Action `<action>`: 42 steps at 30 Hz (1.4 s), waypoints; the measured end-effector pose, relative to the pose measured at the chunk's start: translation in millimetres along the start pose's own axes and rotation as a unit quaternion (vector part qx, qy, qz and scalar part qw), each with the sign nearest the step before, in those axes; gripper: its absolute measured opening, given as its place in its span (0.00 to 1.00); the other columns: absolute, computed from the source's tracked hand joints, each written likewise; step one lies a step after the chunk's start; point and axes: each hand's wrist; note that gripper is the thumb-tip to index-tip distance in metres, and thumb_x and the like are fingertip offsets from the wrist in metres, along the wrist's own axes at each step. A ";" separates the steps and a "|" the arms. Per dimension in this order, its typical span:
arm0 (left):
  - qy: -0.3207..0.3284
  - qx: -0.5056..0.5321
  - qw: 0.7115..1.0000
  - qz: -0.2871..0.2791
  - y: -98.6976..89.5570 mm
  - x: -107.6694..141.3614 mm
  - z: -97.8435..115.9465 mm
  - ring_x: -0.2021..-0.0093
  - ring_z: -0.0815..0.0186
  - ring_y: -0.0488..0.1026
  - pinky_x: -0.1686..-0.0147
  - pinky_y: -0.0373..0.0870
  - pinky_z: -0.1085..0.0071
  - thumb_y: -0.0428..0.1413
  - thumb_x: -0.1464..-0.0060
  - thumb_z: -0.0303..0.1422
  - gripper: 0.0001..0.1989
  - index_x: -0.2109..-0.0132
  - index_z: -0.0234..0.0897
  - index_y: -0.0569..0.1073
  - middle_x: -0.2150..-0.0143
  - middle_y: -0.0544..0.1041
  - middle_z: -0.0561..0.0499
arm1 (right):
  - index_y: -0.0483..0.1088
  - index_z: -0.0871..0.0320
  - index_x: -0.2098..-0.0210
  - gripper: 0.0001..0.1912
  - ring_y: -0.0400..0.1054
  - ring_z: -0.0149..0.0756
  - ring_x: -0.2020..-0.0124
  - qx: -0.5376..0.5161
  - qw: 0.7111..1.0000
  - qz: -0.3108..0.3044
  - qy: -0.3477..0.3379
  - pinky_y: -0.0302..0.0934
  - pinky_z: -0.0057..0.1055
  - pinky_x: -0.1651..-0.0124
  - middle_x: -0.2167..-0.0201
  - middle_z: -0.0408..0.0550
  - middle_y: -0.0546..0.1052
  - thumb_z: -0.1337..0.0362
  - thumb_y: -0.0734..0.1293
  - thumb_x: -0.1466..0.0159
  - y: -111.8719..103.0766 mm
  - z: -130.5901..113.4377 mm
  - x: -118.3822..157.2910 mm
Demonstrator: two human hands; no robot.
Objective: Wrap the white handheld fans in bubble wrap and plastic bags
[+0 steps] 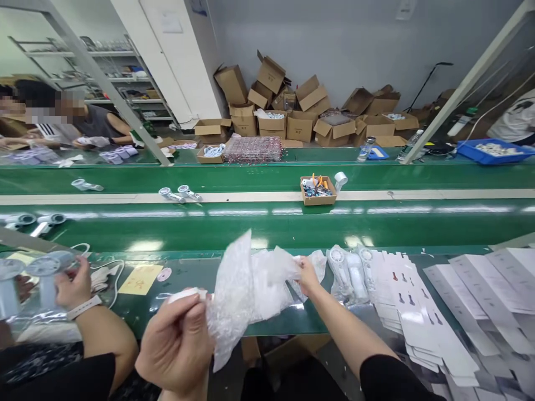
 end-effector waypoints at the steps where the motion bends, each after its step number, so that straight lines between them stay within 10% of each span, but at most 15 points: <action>1: 0.041 0.028 0.999 -0.001 5.3 -6.6 -2.1 0.65 0.68 0.71 0.62 0.66 0.68 0.56 0.48 0.23 0.09 0.58 0.35 0.73 0.66 0.73 0.51 | 0.59 0.59 0.60 0.24 0.66 0.34 0.70 0.016 1.000 -0.008 -0.004 0.61 0.29 0.67 0.68 0.47 0.72 0.53 0.68 0.51 5.5 12.0 -10.6; 6: 0.113 -0.045 0.946 -0.301 55.0 38.1 -74.3 0.63 0.69 0.69 0.63 0.67 0.72 0.54 0.45 0.27 0.13 0.51 0.35 0.70 0.63 0.72 0.48 | 0.62 0.60 0.59 0.22 0.67 0.34 0.69 0.081 0.996 -0.030 0.006 0.62 0.29 0.67 0.69 0.46 0.73 0.56 0.67 0.51 32.3 46.6 -47.0; 9: 0.054 -0.229 0.823 -0.517 72.8 95.7 -144.2 0.54 0.54 0.67 0.56 0.66 0.57 0.52 0.42 0.39 0.17 0.50 0.34 0.74 0.59 0.73 0.40 | 0.62 0.61 0.57 0.22 0.69 0.37 0.68 0.123 0.992 0.003 -0.001 0.64 0.33 0.65 0.69 0.50 0.73 0.53 0.61 0.46 26.2 31.6 -47.4; 12: 0.007 -0.338 0.719 -0.608 68.6 140.5 -193.2 0.41 0.43 0.57 0.45 0.50 0.43 0.51 0.42 0.42 0.22 0.41 0.46 0.67 0.48 0.71 0.44 | 0.62 0.62 0.53 0.25 0.67 0.41 0.55 0.183 0.974 0.105 -0.079 0.61 0.39 0.50 0.56 0.58 0.71 0.50 0.57 0.42 -26.2 -9.4 -25.3; 16: 0.020 -0.326 0.711 -0.623 55.9 159.5 -216.8 0.38 0.49 0.54 0.41 0.41 0.46 0.48 0.41 0.41 0.24 0.38 0.51 0.62 0.42 0.67 0.48 | 0.56 0.64 0.41 0.45 0.30 0.56 0.33 0.388 0.862 0.307 -0.108 0.32 0.47 0.34 0.34 0.63 0.37 0.46 0.67 0.51 -132.8 -50.2 19.4; 20: 0.040 -0.322 0.737 -0.593 54.7 162.5 -225.5 0.37 0.51 0.54 0.40 0.43 0.48 0.45 0.40 0.44 0.22 0.39 0.52 0.64 0.42 0.67 0.49 | 0.50 0.63 0.36 0.58 0.36 0.70 0.37 0.601 0.752 0.247 0.108 0.37 0.53 0.39 0.35 0.68 0.33 0.38 0.69 0.57 -182.7 -35.8 33.8; 25: 0.096 -0.348 0.759 -0.541 56.5 171.0 -229.1 0.37 0.50 0.56 0.40 0.46 0.49 0.47 0.41 0.43 0.23 0.41 0.48 0.67 0.40 0.65 0.48 | 0.52 0.67 0.38 0.53 0.49 0.66 0.41 0.623 0.711 0.312 0.095 0.45 0.48 0.43 0.37 0.74 0.37 0.40 0.68 0.53 -160.1 -9.3 21.3; 37: 0.132 -0.349 0.765 -0.524 62.0 165.7 -214.1 0.42 0.42 0.62 0.42 0.50 0.44 0.47 0.44 0.43 0.25 0.44 0.37 0.71 0.46 0.71 0.39 | 0.50 0.64 0.38 0.57 0.44 0.65 0.39 0.526 0.721 0.408 0.193 0.46 0.50 0.45 0.37 0.76 0.38 0.43 0.72 0.59 -133.7 0.6 11.2; 42: 0.168 -0.336 0.777 -0.505 60.5 169.8 -220.3 0.41 0.43 0.60 0.42 0.49 0.45 0.45 0.42 0.41 0.24 0.44 0.35 0.72 0.44 0.69 0.39 | 0.55 0.64 0.42 0.52 0.52 0.62 0.44 0.504 0.720 0.422 0.221 0.51 0.48 0.49 0.45 0.71 0.54 0.44 0.72 0.60 -117.4 -3.0 11.4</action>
Point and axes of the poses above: each hand's wrist, its own x-axis away from the middle knuckle, its own y-axis out of the palm, z = x × y
